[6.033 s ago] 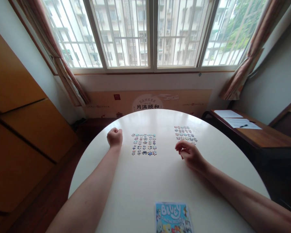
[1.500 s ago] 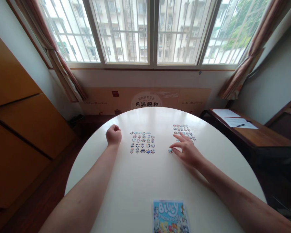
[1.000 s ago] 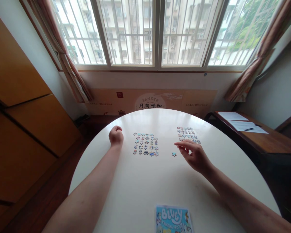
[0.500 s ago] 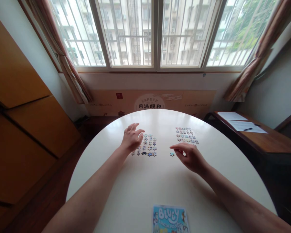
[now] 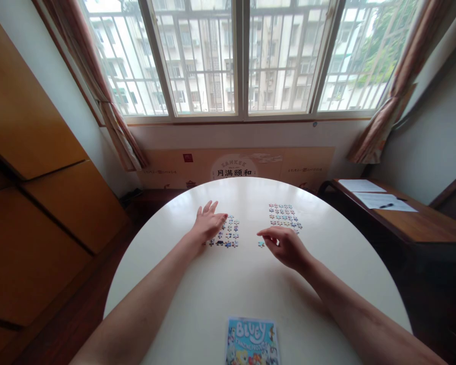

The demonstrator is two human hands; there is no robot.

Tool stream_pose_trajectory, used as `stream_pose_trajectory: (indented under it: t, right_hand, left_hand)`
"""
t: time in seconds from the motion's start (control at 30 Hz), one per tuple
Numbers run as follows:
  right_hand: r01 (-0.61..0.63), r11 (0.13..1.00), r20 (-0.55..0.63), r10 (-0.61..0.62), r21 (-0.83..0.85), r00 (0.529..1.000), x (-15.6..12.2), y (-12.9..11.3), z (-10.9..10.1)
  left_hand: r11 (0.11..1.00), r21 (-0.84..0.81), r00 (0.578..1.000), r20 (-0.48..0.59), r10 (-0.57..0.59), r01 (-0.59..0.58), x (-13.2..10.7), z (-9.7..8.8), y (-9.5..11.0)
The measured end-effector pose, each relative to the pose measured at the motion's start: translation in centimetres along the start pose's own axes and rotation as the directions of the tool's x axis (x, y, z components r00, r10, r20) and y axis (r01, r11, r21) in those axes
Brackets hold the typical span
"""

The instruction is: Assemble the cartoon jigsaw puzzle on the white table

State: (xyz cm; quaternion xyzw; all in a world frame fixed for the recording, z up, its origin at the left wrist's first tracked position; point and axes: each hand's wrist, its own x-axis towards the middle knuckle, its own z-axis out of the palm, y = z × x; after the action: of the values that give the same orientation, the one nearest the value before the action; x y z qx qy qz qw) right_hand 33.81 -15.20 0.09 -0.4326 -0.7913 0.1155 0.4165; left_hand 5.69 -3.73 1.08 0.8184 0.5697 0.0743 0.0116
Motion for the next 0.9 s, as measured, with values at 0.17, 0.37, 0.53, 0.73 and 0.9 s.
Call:
stream_pose_trajectory:
  t: [0.17,0.37,0.53,0.73,0.9]
  right_hand:
    - [0.000,1.000,-0.006,0.000,-0.004,1.000,0.2,0.0,0.1]
    - [-0.022,1.000,-0.041,0.021,-0.019,0.999,0.3,0.2,0.1]
    - [-0.075,0.997,-0.046,0.074,-0.016,0.996,0.5,0.6,-0.2]
    - [-0.134,0.989,-0.033,0.132,-0.062,0.991,0.7,1.3,-0.9]
    - [-0.114,0.991,0.053,0.118,-0.076,0.992,0.6,1.8,-1.2]
  left_hand:
    - [1.000,-0.005,0.999,0.041,-0.014,0.014,1.5,-0.5,-0.3]
    - [1.000,0.018,0.988,0.153,-0.026,0.024,5.1,-1.6,0.3]
    - [0.999,0.009,0.977,0.209,0.035,-0.038,6.9,-1.8,2.7]
    - [0.985,0.010,0.950,0.265,0.162,-0.171,5.3,-1.9,5.9]
    - [0.957,-0.003,0.913,0.298,0.278,-0.290,1.4,-3.1,7.7]
